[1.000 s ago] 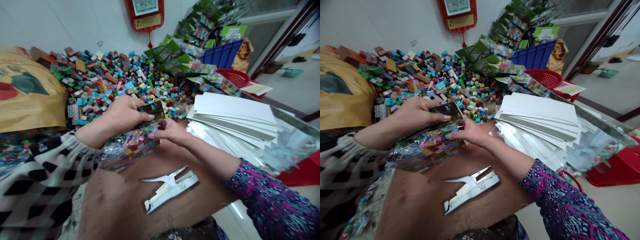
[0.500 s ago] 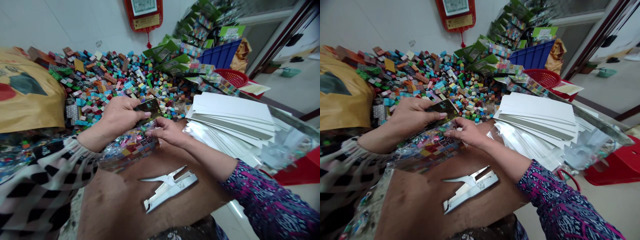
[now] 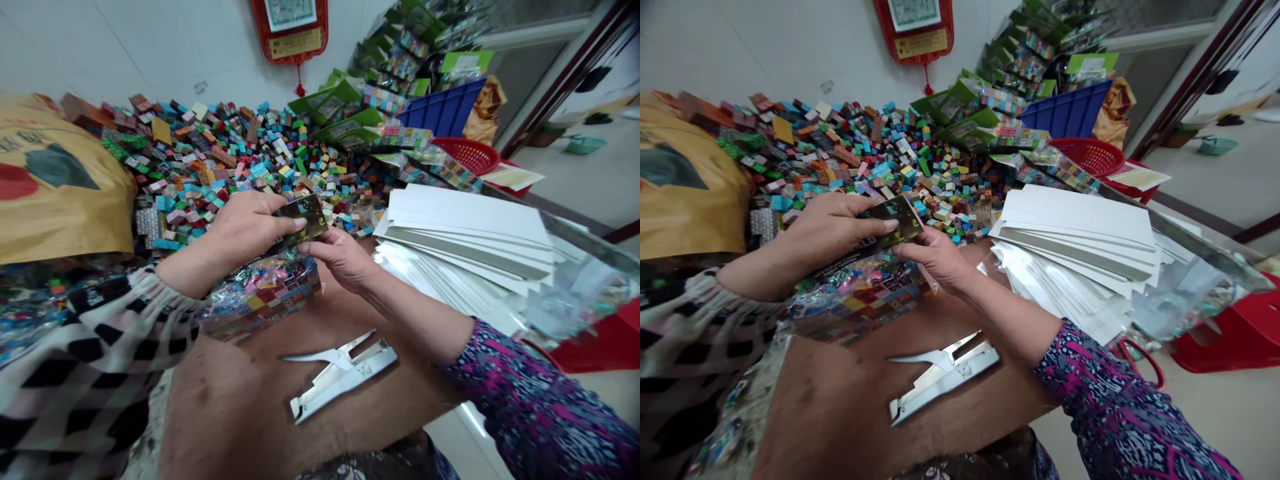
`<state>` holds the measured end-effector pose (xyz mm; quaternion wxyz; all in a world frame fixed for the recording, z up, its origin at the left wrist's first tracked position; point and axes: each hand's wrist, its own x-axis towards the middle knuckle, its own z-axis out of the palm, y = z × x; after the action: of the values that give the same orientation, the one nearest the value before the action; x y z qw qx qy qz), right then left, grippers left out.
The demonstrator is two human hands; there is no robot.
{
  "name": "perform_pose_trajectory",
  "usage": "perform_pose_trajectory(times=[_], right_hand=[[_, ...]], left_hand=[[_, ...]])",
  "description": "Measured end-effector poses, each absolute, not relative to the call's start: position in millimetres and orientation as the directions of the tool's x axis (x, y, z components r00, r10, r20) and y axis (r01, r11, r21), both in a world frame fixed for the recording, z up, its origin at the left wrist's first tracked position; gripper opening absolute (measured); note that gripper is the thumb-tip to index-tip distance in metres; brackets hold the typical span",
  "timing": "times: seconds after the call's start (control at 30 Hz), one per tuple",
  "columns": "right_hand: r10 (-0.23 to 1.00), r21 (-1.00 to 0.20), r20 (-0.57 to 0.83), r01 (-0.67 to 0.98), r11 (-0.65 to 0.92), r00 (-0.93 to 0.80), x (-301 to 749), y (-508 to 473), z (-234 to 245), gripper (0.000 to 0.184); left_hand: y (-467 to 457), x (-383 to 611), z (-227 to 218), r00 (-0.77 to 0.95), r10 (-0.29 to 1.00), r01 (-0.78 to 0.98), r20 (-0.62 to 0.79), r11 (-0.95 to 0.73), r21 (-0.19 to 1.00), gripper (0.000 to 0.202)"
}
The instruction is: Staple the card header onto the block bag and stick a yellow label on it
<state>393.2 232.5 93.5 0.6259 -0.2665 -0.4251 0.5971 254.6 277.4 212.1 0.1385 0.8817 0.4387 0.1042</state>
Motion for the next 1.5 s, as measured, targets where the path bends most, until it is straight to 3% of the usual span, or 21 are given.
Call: perform_pose_trajectory(times=[0.2, 0.5, 0.73, 0.87, 1.07, 1.23, 1.3, 1.4, 1.43, 1.5], right_hand=[[0.988, -0.808, 0.156, -0.576, 0.127, -0.002, 385.4, 232.2, 89.0, 0.02], [0.975, -0.848, 0.191, -0.48, 0.224, 0.117, 375.4, 227.2, 92.7, 0.022], [0.984, -0.887, 0.178, -0.433, 0.159, -0.002, 385.4, 221.9, 92.0, 0.026], [0.971, -0.888, 0.197, -0.445, 0.118, -0.138, 395.0, 224.3, 93.4, 0.032], [0.969, -0.869, 0.247, -0.445, 0.214, -0.017, 401.8, 228.9, 94.7, 0.03], [0.969, -0.944, 0.234, -0.257, 0.207, -0.08, 416.4, 225.6, 97.5, 0.024], [0.96, -0.951, 0.276, -0.134, 0.278, 0.039, 422.2, 216.8, 99.0, 0.03], [0.802, -0.855, 0.511, 0.274, 0.44, 0.309, 426.8, 189.5, 100.3, 0.028], [0.753, -0.778, 0.601, 0.413, 0.473, 0.27, 426.8, 177.5, 99.9, 0.021], [0.772, -0.644, 0.635, 0.54, 0.542, -0.018, 423.5, 152.0, 96.0, 0.009]], left_hand=[[276.2, 258.1, 213.6, 0.567, 0.822, 0.78, 0.048, -0.555, 0.288, 0.038], [276.2, 258.3, 211.7, 0.576, 0.815, 0.793, 0.06, -0.575, 0.2, 0.038], [276.1, 256.7, 207.6, 0.595, 0.794, 0.792, 0.121, -0.606, 0.077, 0.036], [275.2, 254.9, 211.2, 0.657, 0.751, 0.754, 0.073, -0.657, -0.022, 0.031], [276.1, 246.8, 219.6, 0.685, 0.725, 0.728, -0.072, -0.678, 0.099, 0.022], [270.7, 248.5, 220.1, 0.526, 0.845, 0.845, -0.097, -0.506, 0.17, 0.019], [269.1, 250.3, 218.7, 0.503, 0.861, 0.857, -0.083, -0.483, 0.18, 0.02], [269.0, 252.0, 215.3, 0.495, 0.867, 0.856, -0.058, -0.475, 0.203, 0.02], [269.3, 252.2, 213.9, 0.49, 0.87, 0.857, -0.049, -0.47, 0.21, 0.019], [269.9, 252.0, 211.2, 0.471, 0.882, 0.866, -0.033, -0.455, 0.209, 0.02]])
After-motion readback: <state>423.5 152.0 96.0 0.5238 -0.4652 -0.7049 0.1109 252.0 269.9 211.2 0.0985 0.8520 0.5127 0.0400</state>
